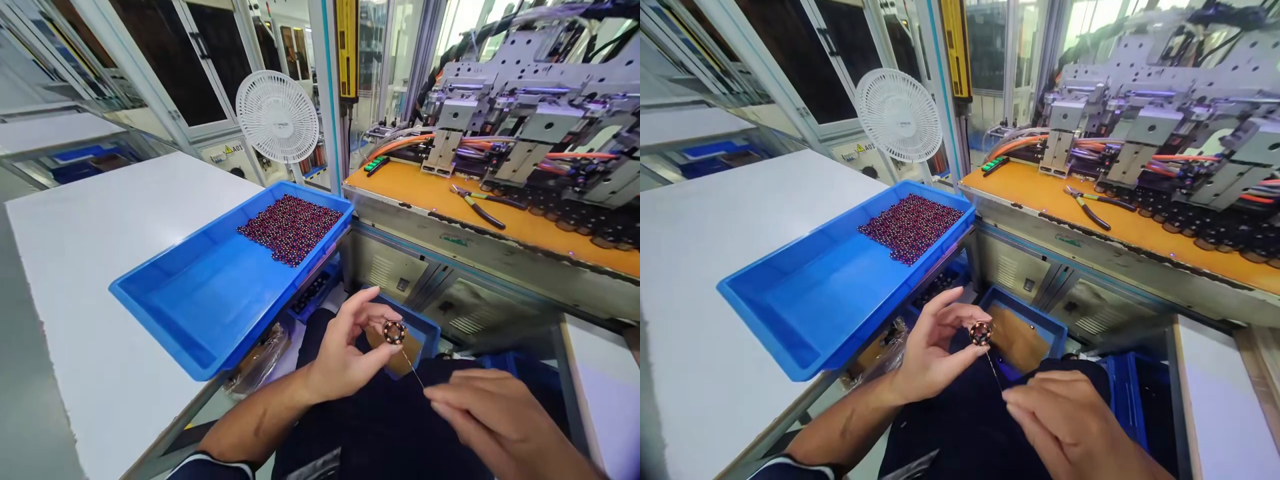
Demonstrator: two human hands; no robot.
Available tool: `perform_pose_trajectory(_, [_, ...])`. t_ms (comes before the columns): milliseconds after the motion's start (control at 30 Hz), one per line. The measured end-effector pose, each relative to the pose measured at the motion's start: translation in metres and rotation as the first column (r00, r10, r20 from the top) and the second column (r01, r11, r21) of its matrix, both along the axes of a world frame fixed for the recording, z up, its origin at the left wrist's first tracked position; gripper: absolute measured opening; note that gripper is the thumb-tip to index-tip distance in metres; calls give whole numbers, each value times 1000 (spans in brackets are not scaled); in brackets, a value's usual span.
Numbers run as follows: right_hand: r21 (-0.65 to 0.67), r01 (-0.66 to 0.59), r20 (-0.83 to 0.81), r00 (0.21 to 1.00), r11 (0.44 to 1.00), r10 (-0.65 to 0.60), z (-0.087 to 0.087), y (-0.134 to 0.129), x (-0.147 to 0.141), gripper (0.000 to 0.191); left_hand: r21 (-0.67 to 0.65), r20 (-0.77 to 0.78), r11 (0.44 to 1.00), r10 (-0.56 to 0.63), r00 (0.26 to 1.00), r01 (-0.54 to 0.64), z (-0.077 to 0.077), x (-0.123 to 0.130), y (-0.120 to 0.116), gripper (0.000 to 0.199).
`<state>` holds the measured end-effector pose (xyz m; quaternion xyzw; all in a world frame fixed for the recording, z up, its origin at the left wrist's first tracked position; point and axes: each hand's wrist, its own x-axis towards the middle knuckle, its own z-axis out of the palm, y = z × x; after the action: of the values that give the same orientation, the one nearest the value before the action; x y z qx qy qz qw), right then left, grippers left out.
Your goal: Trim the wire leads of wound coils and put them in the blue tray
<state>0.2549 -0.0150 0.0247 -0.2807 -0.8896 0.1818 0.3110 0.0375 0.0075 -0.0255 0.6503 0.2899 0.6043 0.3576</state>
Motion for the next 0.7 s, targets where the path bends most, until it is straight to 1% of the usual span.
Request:
perform_pose_trajectory(67, [-143,-43,-41,998,989,38,1,-1,3,14,-34,24,999,-31,999,32,-1,0,-2,81])
perform_pose_trajectory(100, [-228,-51,-68,997,972,36,1,0,4,11,-34,26,999,-41,999,42,-1,0,-3,80])
perform_pose_trajectory(167, [-399,-20,-148,988,917,-43,-3,4,3,4,-9,3,998,-56,998,56,-1,0,-6,79])
perform_pose_trajectory(233, [-559,9,-263,946,829,-187,-10,9,-1,19,32,-33,997,-74,997,76,-1,0,-9,79])
perform_pose_trajectory(267, [-628,-8,-321,913,778,-250,-14,11,-4,25,51,-53,994,-91,994,94,0,0,-10,80])
perform_pose_trajectory(333, [-734,-103,-419,847,671,-328,-21,13,-14,28,82,-84,988,-125,989,132,1,2,-12,81])
perform_pose_trajectory(367, [-762,-158,-456,819,628,-348,-25,12,-19,27,92,-85,985,-135,987,143,1,3,-12,81])
perform_pose_trajectory(400, [-777,-203,-486,796,596,-361,-28,10,-25,25,98,-76,984,-141,987,148,1,4,-12,81])
perform_pose_trajectory(433, [-780,-235,-513,771,580,-377,-31,8,-30,23,100,-59,984,-145,988,150,0,6,-13,80])
perform_pose_trajectory(467, [-775,-255,-540,742,578,-397,-34,5,-35,23,97,-29,985,-142,989,144,-1,7,-12,79])
perform_pose_trajectory(567, [-754,-270,-602,649,599,-465,-44,-4,-43,28,35,78,991,-129,989,127,-5,8,-12,76])
perform_pose_trajectory(633, [-764,-262,-596,638,590,-488,-48,-7,-41,30,-16,130,991,-132,983,135,-8,7,-11,75])
perform_pose_trajectory(700, [-771,-250,-574,670,586,-470,-49,-7,-35,24,-41,136,985,-160,978,167,-9,6,-11,76])
